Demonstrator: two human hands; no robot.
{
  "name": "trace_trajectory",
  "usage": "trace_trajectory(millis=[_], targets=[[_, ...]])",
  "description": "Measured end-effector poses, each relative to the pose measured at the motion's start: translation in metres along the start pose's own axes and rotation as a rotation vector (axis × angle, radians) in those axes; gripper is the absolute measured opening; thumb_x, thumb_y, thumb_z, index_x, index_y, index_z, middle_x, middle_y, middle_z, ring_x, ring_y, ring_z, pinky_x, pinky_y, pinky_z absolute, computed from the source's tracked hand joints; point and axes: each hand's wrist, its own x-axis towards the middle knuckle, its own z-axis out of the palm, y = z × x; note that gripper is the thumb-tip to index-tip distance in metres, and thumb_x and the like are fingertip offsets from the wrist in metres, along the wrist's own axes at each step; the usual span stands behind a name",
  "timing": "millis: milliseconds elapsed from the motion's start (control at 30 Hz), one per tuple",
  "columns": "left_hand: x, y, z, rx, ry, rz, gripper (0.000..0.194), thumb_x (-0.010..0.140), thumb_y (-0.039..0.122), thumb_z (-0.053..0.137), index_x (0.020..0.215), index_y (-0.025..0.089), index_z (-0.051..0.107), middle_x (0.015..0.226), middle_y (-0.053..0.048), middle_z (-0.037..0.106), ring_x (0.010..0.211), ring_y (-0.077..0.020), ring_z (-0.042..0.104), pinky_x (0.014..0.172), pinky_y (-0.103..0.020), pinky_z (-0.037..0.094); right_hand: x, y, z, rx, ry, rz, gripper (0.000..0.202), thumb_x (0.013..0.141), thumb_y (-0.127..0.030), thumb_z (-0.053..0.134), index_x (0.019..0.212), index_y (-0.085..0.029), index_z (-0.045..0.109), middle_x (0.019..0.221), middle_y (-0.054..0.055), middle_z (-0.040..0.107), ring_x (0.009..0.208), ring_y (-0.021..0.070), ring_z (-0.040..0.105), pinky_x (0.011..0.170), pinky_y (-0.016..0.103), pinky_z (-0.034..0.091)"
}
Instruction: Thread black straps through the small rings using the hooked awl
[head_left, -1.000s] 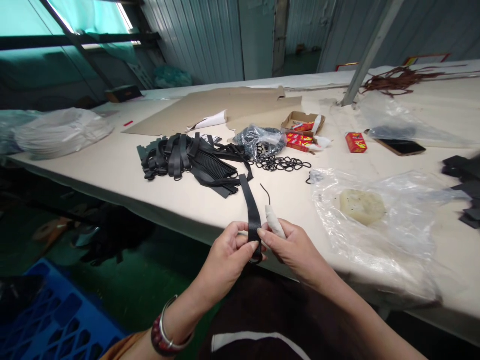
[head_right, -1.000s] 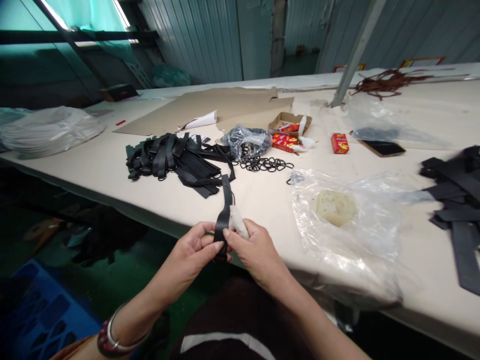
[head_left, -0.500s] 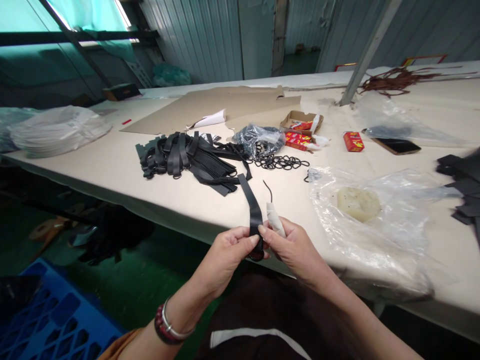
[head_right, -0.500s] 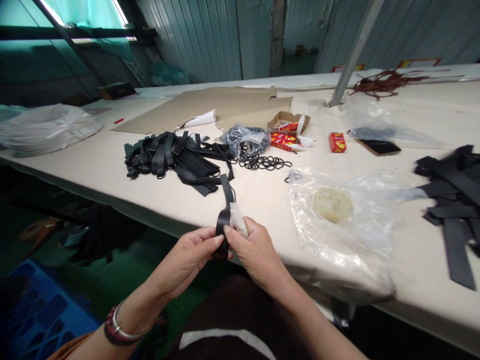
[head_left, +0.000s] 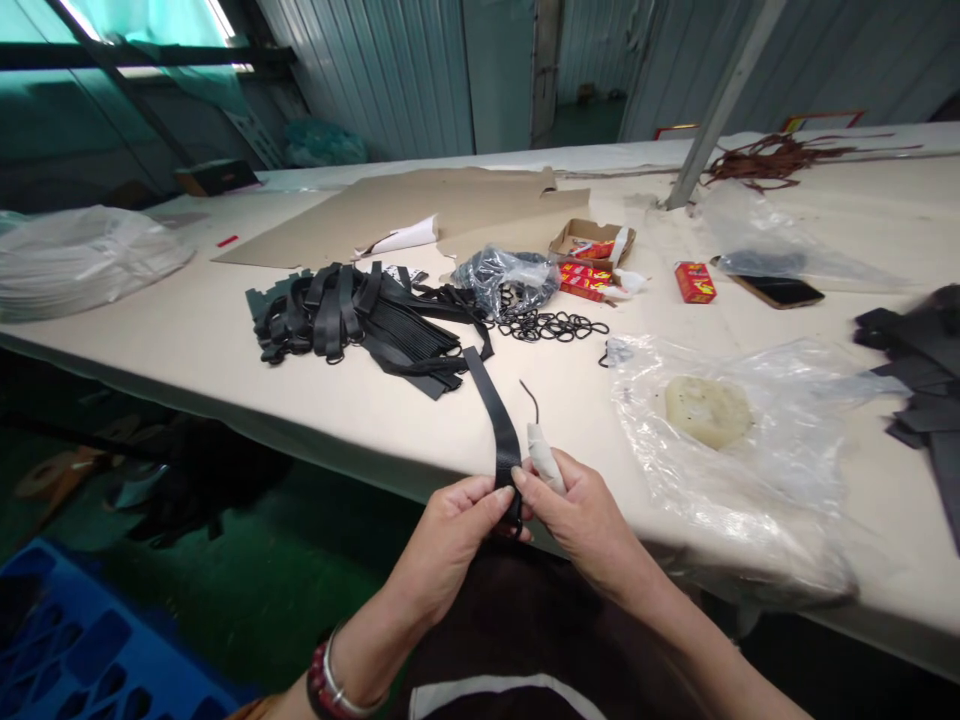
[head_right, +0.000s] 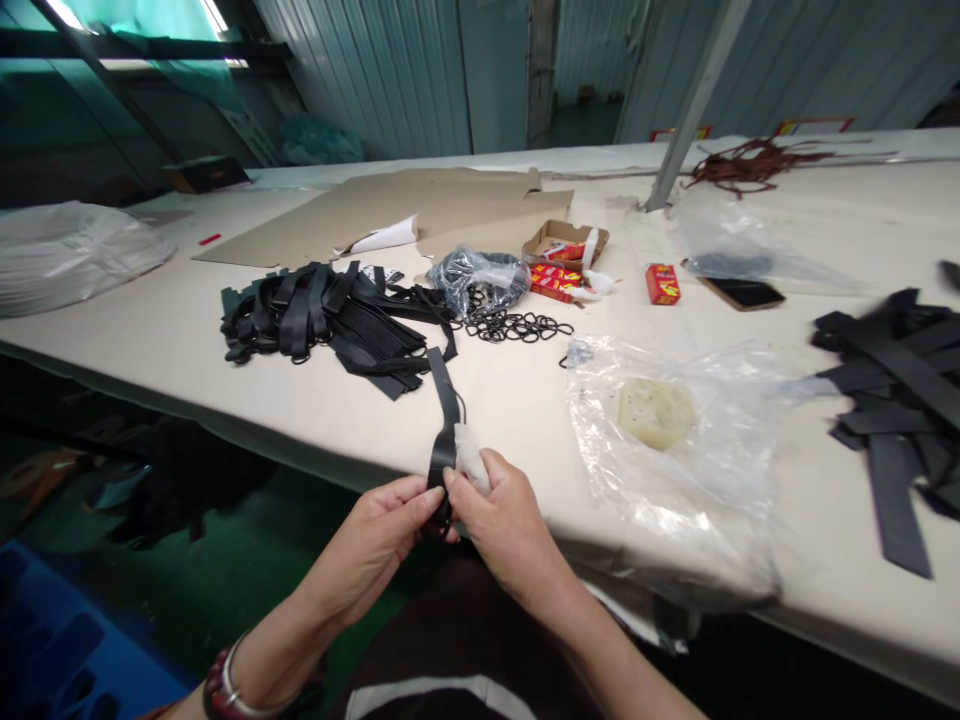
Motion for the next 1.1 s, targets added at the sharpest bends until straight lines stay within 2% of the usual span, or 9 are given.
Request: trace_trajectory(millis=[200, 333, 467, 600, 733, 800, 933, 1000, 1100], targets=[[0.007, 0.003, 0.0, 0.068, -0.025, -0.127, 0.021, 0.079, 0.033, 0.064, 0.082, 0.013, 0.07, 0.071, -0.003, 0.064, 0.069, -0.0137, 0.053, 0.068, -0.023, 0.045, -0.004, -0.004, 0.001, 0.119, -0.001, 0.033, 0.018, 0.08, -0.034, 0.052, 0.075, -0.019, 0.045, 0.06, -0.005, 0.047, 0.048, 0.0096, 0.049, 0.048, 0.022, 0.045], [0.018, -0.001, -0.001, 0.284, 0.004, 0.023, 0.024, 0.077, 0.039, 0.064, 0.084, 0.017, 0.07, 0.074, -0.001, 0.066, 0.07, -0.0159, 0.056, 0.068, -0.023, 0.047, -0.004, -0.008, -0.002, 0.079, 0.102, -0.012, 0.017, 0.081, -0.032, 0.051, 0.073, -0.02, 0.042, 0.061, -0.005, 0.046, 0.048, 0.0097, 0.048, 0.048, 0.022, 0.044], [0.027, -0.002, -0.001, 0.528, 0.035, 0.211, 0.023, 0.077, 0.038, 0.063, 0.088, 0.02, 0.07, 0.081, -0.001, 0.07, 0.076, -0.0185, 0.062, 0.07, -0.022, 0.05, -0.006, 0.002, -0.009, -0.261, 0.307, -0.319, 0.001, 0.081, -0.02, 0.049, 0.082, -0.02, 0.049, 0.065, -0.001, 0.054, 0.056, 0.013, 0.054, 0.055, 0.023, 0.046], [0.035, -0.004, -0.004, 0.662, 0.074, 0.323, 0.025, 0.076, 0.04, 0.061, 0.086, 0.019, 0.071, 0.073, -0.002, 0.071, 0.071, -0.0206, 0.066, 0.064, -0.023, 0.054, -0.008, 0.012, -0.015, -0.629, 0.353, -0.709, 0.023, 0.075, -0.009, 0.045, 0.094, -0.018, 0.055, 0.076, 0.005, 0.062, 0.064, 0.0163, 0.058, 0.058, 0.025, 0.046], [0.043, -0.008, -0.006, 0.835, 0.084, 0.543, 0.023, 0.078, 0.038, 0.059, 0.086, 0.019, 0.07, 0.078, -0.002, 0.073, 0.071, -0.0199, 0.069, 0.064, -0.022, 0.056, -0.015, 0.003, -0.025, -0.688, 0.356, -0.747, 0.011, 0.08, -0.017, 0.048, 0.089, -0.019, 0.053, 0.069, 0.002, 0.058, 0.054, 0.0148, 0.052, 0.05, 0.024, 0.042], [0.047, -0.011, -0.006, 0.929, 0.095, 0.715, 0.02, 0.082, 0.031, 0.056, 0.092, 0.02, 0.068, 0.083, -0.001, 0.074, 0.072, -0.0172, 0.069, 0.065, -0.019, 0.056, -0.022, -0.008, -0.04, -0.546, 0.431, -0.642, 0.006, 0.085, -0.023, 0.046, 0.087, -0.02, 0.051, 0.067, 0.0, 0.052, 0.054, 0.0135, 0.049, 0.051, 0.023, 0.041], [0.053, -0.019, -0.004, 1.101, 0.091, 1.123, 0.022, 0.083, 0.015, 0.055, 0.104, 0.016, 0.062, 0.09, -0.004, 0.072, 0.08, -0.0158, 0.069, 0.078, -0.019, 0.053, -0.033, -0.026, -0.094, -0.323, 0.834, -0.524, 0.024, 0.093, -0.04, 0.036, 0.097, -0.021, 0.051, 0.077, 0.001, 0.05, 0.071, 0.0155, 0.051, 0.064, 0.026, 0.042], [0.055, -0.023, -0.003, 1.128, 0.077, 1.181, 0.024, 0.083, 0.012, 0.054, 0.105, 0.014, 0.061, 0.091, -0.006, 0.072, 0.082, -0.0157, 0.068, 0.081, -0.02, 0.051, -0.033, -0.027, -0.122, -0.357, 0.98, -0.559, 0.031, 0.091, -0.048, 0.037, 0.098, -0.022, 0.05, 0.084, 0.002, 0.051, 0.077, 0.0168, 0.051, 0.072, 0.03, 0.04], [0.057, -0.028, 0.0, 1.114, 0.076, 1.085, 0.021, 0.086, 0.018, 0.051, 0.105, 0.016, 0.06, 0.092, -0.004, 0.071, 0.08, -0.0142, 0.068, 0.078, -0.017, 0.052, -0.026, -0.019, -0.149, -0.391, 1.002, -0.524, 0.033, 0.089, -0.052, 0.038, 0.098, -0.022, 0.048, 0.081, 0.0, 0.05, 0.069, 0.0159, 0.051, 0.074, 0.034, 0.039]])
